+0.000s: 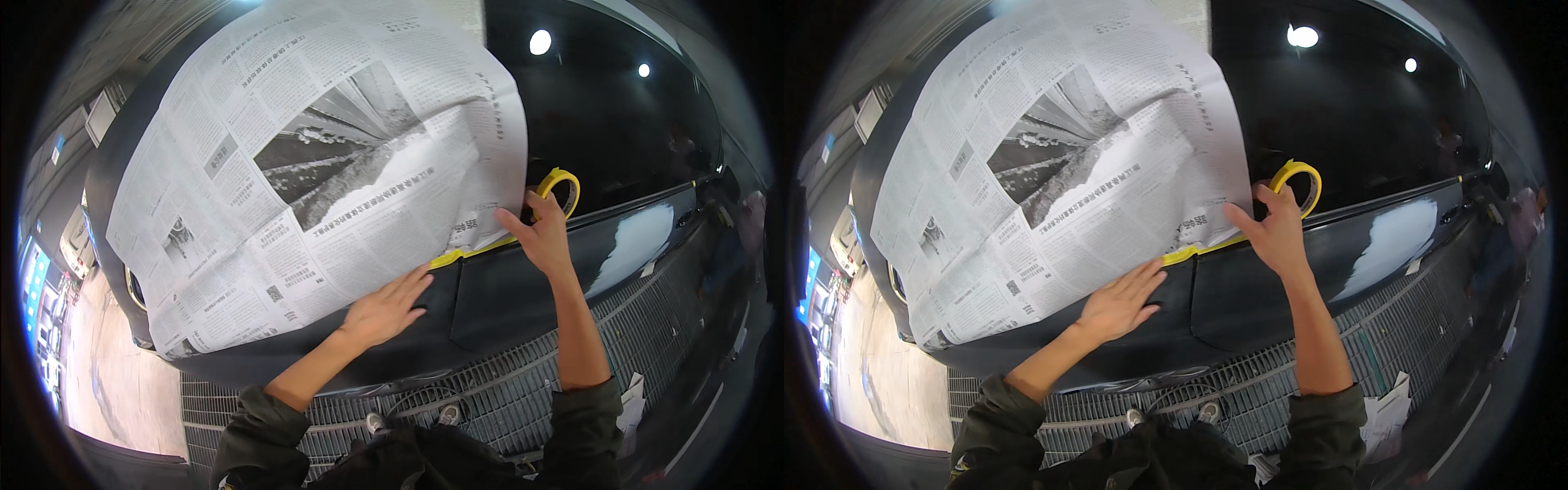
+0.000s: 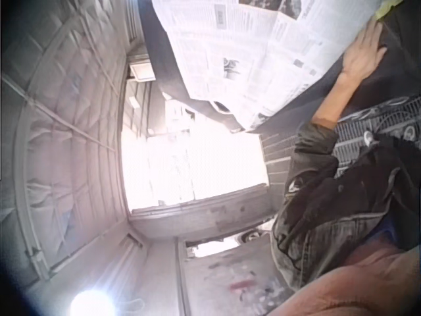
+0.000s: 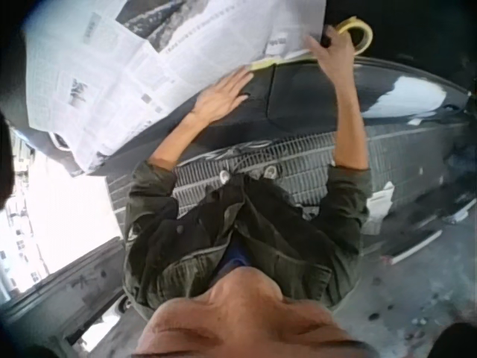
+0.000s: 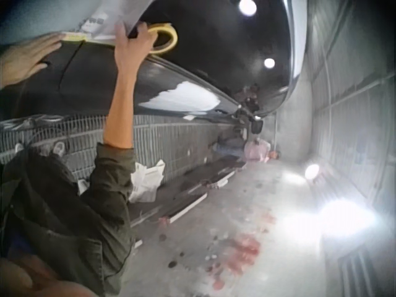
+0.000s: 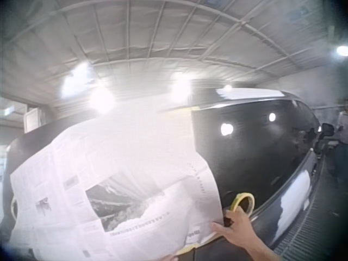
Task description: The person applies yellow masking tape around the perimeter of a car's rear window and then covers the window with newspaper, securing it with additional tape. The work is performed in a well-lit garage with a metal grate floor.
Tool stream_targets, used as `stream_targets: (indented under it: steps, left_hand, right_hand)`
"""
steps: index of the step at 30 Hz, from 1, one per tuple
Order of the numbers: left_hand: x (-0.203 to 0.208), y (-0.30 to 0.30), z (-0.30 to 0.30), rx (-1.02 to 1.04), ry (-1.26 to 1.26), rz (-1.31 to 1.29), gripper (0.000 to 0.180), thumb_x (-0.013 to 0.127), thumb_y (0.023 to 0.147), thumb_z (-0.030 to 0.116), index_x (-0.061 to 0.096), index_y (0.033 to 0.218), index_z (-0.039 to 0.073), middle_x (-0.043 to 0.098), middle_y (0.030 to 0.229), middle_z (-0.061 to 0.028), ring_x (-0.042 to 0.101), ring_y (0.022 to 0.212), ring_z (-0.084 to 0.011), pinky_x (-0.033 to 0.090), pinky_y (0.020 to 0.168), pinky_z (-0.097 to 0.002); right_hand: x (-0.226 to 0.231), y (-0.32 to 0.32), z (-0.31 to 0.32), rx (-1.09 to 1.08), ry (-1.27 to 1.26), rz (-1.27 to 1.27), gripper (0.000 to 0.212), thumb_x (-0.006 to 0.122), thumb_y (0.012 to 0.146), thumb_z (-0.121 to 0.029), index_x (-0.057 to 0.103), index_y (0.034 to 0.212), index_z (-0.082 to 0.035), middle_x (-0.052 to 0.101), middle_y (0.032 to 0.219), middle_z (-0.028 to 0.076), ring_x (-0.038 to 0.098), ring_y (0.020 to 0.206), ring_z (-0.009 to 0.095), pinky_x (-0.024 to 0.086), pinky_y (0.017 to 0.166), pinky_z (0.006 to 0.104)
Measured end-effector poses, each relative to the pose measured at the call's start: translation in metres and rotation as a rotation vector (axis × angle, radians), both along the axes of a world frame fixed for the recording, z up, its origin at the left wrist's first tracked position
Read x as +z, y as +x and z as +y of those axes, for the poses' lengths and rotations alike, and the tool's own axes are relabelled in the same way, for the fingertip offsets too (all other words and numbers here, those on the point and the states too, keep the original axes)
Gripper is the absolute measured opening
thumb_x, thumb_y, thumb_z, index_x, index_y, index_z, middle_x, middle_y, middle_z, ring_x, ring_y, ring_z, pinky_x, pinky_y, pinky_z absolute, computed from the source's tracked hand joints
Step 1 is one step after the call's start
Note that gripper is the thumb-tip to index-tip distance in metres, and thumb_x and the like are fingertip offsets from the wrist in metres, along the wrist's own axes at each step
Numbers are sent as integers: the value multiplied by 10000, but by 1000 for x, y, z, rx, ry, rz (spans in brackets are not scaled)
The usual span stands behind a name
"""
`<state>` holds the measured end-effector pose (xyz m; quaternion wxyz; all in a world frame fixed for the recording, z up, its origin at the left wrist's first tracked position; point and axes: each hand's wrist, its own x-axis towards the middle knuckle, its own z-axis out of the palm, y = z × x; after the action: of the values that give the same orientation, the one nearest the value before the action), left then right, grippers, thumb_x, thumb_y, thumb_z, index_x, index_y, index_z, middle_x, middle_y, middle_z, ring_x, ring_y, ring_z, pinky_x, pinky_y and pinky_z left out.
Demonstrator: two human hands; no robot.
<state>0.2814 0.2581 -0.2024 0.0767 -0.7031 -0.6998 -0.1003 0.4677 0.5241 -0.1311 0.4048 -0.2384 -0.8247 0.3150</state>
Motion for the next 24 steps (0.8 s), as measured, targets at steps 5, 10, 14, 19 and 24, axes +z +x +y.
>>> stream_targets:
  steps: [5, 10, 14, 19, 24]
  left_hand:
    - [-9, -49, -90, 211, 20, 138, 574, 627, 1044, 397, 534, 1503, 64, 586, 1473, -220, 581, 1315, -437, 438, 1146, -509]
    - [-35, -110, -182, 340, -12, 130, 544, 613, 1011, 383, 587, 1470, 93, 539, 1523, -246, 452, 1434, -491, 306, 1228, -591]
    - [-24, -118, -227, 380, 73, 144, 589, 614, 1003, 381, 558, 1495, 63, 510, 1560, -232, 453, 1433, -470, 308, 1218, -597]
    - [-51, -153, -287, 509, 143, 133, 535, 609, 992, 352, 607, 1433, 50, 576, 1476, -238, 504, 1372, -474, 364, 1160, -606]
    - [-68, -138, -346, 796, 266, 321, 495, 658, 935, 282, 645, 1323, -24, 650, 1317, -273, 585, 1214, -501, 456, 1025, -603]
  right_hand:
    - [28, -1, 9, 95, -183, -29, 478, 885, 845, -260, 723, 1174, 47, 682, 1025, 136, 634, 937, 210, 515, 856, 345]
    - [134, -3, 9, 348, -300, 103, 483, 890, 836, -168, 694, 1227, 37, 709, 1087, 59, 636, 965, 135, 519, 917, 302]
    - [244, -36, 4, 304, -124, -20, 385, 808, 935, -371, 750, 1011, 2, 691, 870, 20, 631, 859, 115, 512, 868, 275]
    - [285, -102, -11, 262, -101, -103, 405, 796, 946, -381, 775, 866, 15, 724, 812, 45, 644, 711, 115, 507, 643, 301]
    - [290, -103, -1, 256, 146, 76, 294, 794, 943, -252, 784, 974, 40, 754, 867, 50, 662, 748, 106, 521, 682, 295]
